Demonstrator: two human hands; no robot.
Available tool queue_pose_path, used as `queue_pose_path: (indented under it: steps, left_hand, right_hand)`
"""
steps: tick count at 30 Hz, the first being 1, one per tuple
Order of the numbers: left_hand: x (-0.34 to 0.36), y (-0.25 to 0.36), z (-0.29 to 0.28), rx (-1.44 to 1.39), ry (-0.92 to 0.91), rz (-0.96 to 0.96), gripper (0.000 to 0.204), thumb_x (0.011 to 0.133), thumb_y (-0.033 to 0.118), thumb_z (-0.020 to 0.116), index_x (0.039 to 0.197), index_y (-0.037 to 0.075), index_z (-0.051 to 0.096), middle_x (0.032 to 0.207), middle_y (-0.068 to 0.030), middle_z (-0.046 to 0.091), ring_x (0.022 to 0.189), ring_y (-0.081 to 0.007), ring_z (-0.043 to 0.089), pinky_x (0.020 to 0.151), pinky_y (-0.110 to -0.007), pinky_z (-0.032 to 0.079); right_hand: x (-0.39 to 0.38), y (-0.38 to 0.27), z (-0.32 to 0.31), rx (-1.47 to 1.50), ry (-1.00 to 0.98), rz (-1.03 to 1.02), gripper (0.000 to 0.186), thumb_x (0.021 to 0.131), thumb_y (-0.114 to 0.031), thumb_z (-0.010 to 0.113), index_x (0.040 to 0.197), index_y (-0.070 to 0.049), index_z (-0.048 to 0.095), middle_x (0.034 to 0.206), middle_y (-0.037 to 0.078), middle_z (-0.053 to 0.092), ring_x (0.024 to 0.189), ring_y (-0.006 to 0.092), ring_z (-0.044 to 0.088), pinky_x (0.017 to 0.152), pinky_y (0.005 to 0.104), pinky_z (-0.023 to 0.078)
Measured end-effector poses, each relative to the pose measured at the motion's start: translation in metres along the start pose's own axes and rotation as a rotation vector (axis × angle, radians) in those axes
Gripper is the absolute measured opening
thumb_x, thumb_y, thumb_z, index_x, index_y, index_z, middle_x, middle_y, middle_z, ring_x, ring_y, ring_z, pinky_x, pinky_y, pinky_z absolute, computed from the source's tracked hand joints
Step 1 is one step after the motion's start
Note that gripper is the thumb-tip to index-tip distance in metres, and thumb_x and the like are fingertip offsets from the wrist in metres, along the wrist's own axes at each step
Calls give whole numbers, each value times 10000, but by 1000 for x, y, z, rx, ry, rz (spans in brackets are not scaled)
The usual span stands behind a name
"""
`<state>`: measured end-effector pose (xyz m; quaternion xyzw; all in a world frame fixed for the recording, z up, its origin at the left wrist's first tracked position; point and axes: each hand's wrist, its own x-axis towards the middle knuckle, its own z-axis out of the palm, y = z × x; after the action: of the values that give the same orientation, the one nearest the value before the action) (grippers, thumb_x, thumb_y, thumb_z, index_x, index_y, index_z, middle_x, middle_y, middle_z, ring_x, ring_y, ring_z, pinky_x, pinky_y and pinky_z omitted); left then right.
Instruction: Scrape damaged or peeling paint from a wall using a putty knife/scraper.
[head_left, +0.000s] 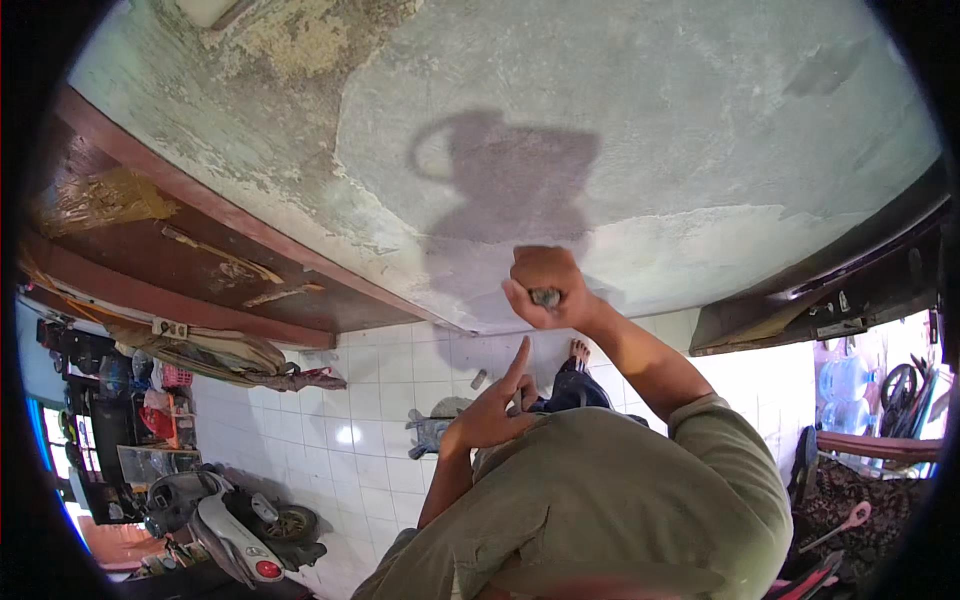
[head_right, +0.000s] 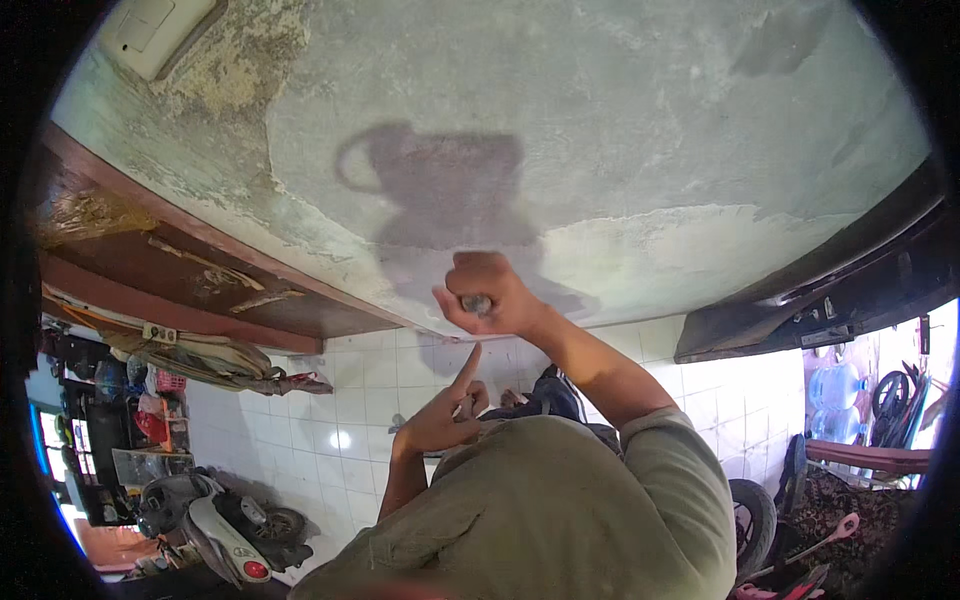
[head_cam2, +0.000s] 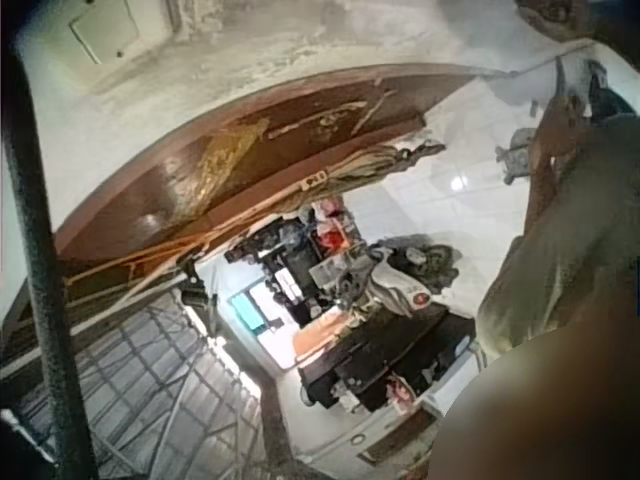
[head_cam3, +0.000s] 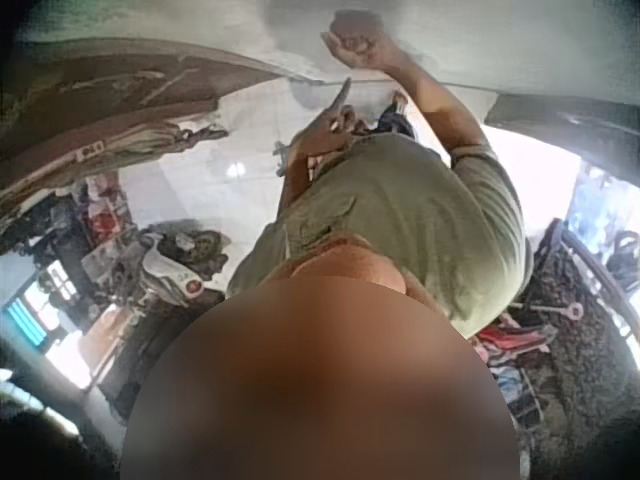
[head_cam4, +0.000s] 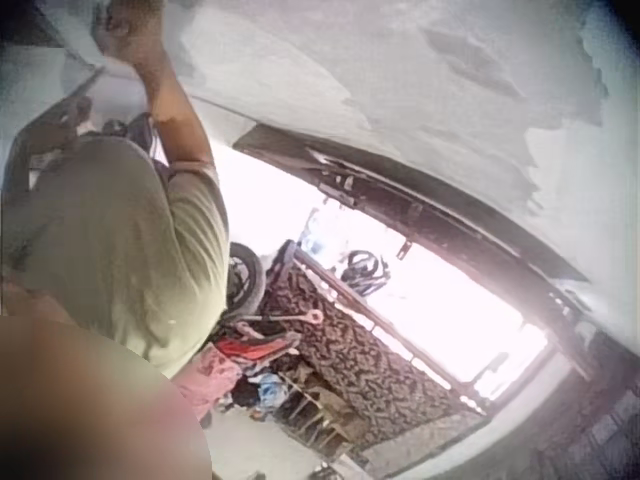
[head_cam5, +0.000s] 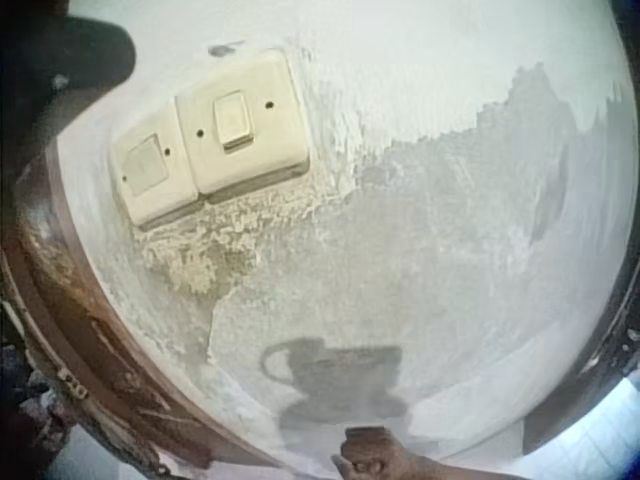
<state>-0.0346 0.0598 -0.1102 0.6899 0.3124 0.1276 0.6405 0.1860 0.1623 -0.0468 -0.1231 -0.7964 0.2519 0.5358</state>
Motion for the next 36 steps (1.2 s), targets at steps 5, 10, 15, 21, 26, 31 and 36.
queue_pose_path:
  steps: [5,10,15,21,26,31,36]
  left_hand:
    - [6,14,-17,-10,-10,-69,1020,775,9,629,1578,144,15,907,-14,483,852,-149,489,863,-290,423]
    - [1,10,-19,-149,23,-12,1122,745,-30,597,1618,158,-82,842,-9,469,792,-143,453,820,-282,421]
    - [8,16,-30,-37,-37,-56,1119,747,-43,573,1615,163,-102,834,-8,470,769,-139,428,805,-267,409]
    - [15,19,-33,-43,-83,-67,1110,782,-36,602,1617,192,-93,845,-20,481,735,-121,435,766,-252,427]
    - [11,-3,-23,261,34,211,1084,815,47,695,1626,125,-20,893,-31,517,804,-117,475,771,-272,434]
    - [6,6,-26,115,-87,0,1057,825,43,658,1624,118,-29,888,-20,498,834,-148,483,839,-292,440]
    - [15,10,-34,-201,-65,-43,1074,807,-7,630,1616,119,-65,853,-6,473,809,-135,462,835,-279,429]
  right_hand:
    - [0,-39,-3,-244,-96,-186,243,767,-171,715,655,-77,520,668,38,529,589,217,538,553,345,400]
    - [10,-55,-10,-266,-120,-219,289,701,-58,756,621,-51,478,620,42,472,537,216,501,519,345,382]
    - [3,-46,-7,-339,-26,-159,195,669,-187,677,646,-55,535,644,53,518,544,224,509,527,346,393]
    - [-40,-17,-5,-166,-91,289,144,700,-155,669,656,-83,553,668,95,561,598,228,541,603,398,436]
    - [-5,-43,11,-264,63,-76,273,792,-113,673,620,-69,465,619,50,467,562,219,499,562,362,399]
    - [5,-64,5,-286,-21,-176,288,750,-47,690,601,-82,446,617,44,469,527,203,491,507,346,359]
    - [-21,-17,-6,-363,35,81,190,722,-194,767,688,-87,614,676,52,570,600,222,559,550,359,468]
